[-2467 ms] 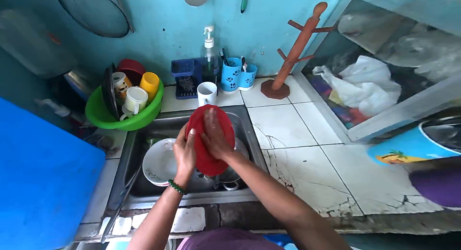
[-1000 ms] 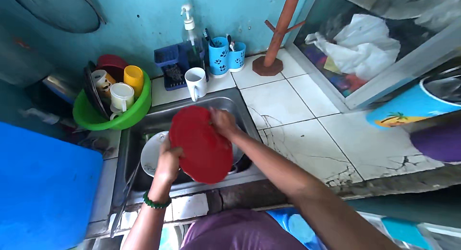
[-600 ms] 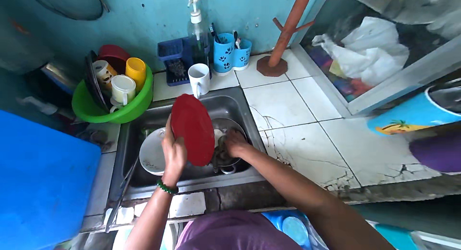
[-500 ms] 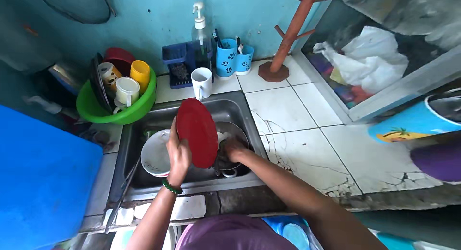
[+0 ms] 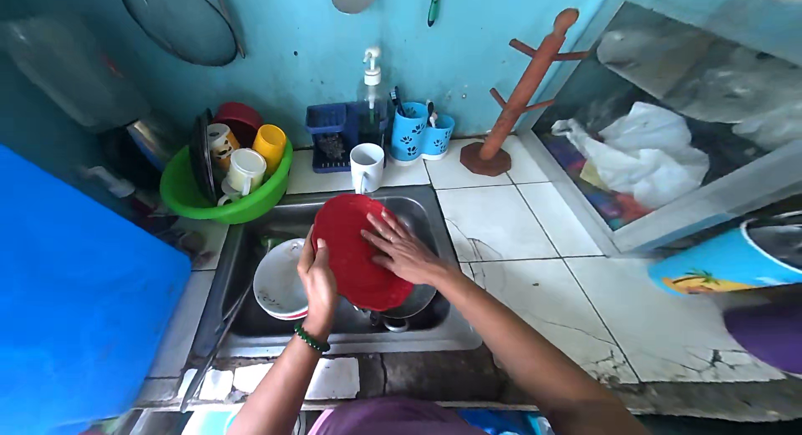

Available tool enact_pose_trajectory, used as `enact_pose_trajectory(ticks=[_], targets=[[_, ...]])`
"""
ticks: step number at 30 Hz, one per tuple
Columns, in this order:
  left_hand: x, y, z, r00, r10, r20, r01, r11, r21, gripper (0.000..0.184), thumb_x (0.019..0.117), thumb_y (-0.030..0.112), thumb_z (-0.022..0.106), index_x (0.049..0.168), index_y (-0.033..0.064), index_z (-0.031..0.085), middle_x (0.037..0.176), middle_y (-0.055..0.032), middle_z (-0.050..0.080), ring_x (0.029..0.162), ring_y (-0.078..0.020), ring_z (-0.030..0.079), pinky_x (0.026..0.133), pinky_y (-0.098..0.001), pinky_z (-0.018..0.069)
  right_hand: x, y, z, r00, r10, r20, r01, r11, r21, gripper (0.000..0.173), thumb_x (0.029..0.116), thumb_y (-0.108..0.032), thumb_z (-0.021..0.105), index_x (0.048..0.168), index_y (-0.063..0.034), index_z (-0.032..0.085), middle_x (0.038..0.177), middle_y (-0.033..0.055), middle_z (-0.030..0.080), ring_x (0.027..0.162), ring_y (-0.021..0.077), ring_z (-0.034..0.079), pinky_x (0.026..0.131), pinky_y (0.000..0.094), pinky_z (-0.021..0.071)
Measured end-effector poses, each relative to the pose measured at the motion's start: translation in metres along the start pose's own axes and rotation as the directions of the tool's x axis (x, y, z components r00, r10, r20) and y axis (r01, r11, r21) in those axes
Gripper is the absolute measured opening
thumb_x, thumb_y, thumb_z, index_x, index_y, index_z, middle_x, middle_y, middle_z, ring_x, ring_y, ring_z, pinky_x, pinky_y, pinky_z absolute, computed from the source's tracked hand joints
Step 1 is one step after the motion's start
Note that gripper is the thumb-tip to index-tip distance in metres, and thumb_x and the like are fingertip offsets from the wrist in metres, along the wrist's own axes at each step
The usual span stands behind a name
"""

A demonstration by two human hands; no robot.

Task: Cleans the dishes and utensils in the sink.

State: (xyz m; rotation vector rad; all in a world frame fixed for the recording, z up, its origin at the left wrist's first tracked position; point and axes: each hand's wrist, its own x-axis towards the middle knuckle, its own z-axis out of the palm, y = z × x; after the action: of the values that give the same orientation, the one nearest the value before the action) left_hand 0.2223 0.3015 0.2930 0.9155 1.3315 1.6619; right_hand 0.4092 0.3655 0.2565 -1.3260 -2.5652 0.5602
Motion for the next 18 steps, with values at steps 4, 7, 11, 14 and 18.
enact_pose_trajectory(ticks=[4,7,11,14,18], targets=[[-0.011,0.001,0.013,0.993,-0.025,0.118,0.027,1.0,-0.01,0.035,0.1079,0.006,0.041,0.138,-0.0062,0.056,0.118,-0.0155,0.069,0.101,-0.0117,0.069,0.091,-0.0305,0.0575,0.019,-0.011,0.034,0.921,-0.088,-0.379,0.133,0.987,0.093,0.058,0.1104,-0.035,0.036,0.157,0.0004,0.038,0.169,0.0187,0.024,0.158,0.0378,0.013,0.128,0.0545,0.0135],[-0.005,-0.007,0.019,0.993,0.014,0.12,-0.015,1.0,0.008,0.036,0.1074,0.007,0.044,0.138,-0.005,0.058,0.129,-0.0159,0.067,0.116,-0.0126,0.064,0.102,-0.0311,0.051,0.018,-0.059,0.041,0.863,-0.188,-0.469,0.354,0.887,0.296,0.059,0.111,-0.025,0.034,0.157,0.0119,0.027,0.167,0.0271,0.022,0.158,0.0373,0.015,0.13,0.0481,0.0118],[0.017,0.003,0.001,0.999,0.039,-0.013,-0.039,0.999,-0.008,0.036,0.1074,0.006,0.044,0.14,-0.0034,0.055,0.121,-0.0164,0.067,0.103,-0.0149,0.067,0.091,-0.0333,0.0562,-0.013,-0.051,0.04,0.904,-0.379,-0.2,0.426,0.844,0.325,0.051,0.1084,-0.014,0.032,0.156,0.0049,0.038,0.167,0.0197,0.029,0.158,0.0339,0.017,0.13,0.0449,0.0093],[0.022,0.006,-0.011,0.999,-0.01,-0.053,0.006,0.998,-0.065,0.034,0.1071,0.003,0.043,0.137,-0.0026,0.057,0.112,-0.0126,0.069,0.092,-0.012,0.069,0.082,-0.0307,0.0592,-0.01,-0.008,0.04,0.96,-0.196,-0.199,0.242,0.941,0.238,0.044,0.106,-0.009,0.042,0.147,-0.0042,0.055,0.16,0.0209,0.041,0.151,0.0359,0.035,0.125,0.0488,0.0297],[0.019,0.003,-0.006,0.994,-0.091,-0.056,0.084,0.99,-0.111,0.031,0.1085,0.005,0.041,0.133,-0.0045,0.058,0.106,-0.0133,0.069,0.087,-0.0135,0.069,0.078,-0.0316,0.0594,0.01,-0.004,0.004,0.978,-0.007,-0.206,0.044,0.983,0.178,0.024,0.1008,0.001,0.051,0.113,0.0068,0.07,0.117,0.0249,0.067,0.121,0.0411,0.059,0.111,0.0546,0.0405]])
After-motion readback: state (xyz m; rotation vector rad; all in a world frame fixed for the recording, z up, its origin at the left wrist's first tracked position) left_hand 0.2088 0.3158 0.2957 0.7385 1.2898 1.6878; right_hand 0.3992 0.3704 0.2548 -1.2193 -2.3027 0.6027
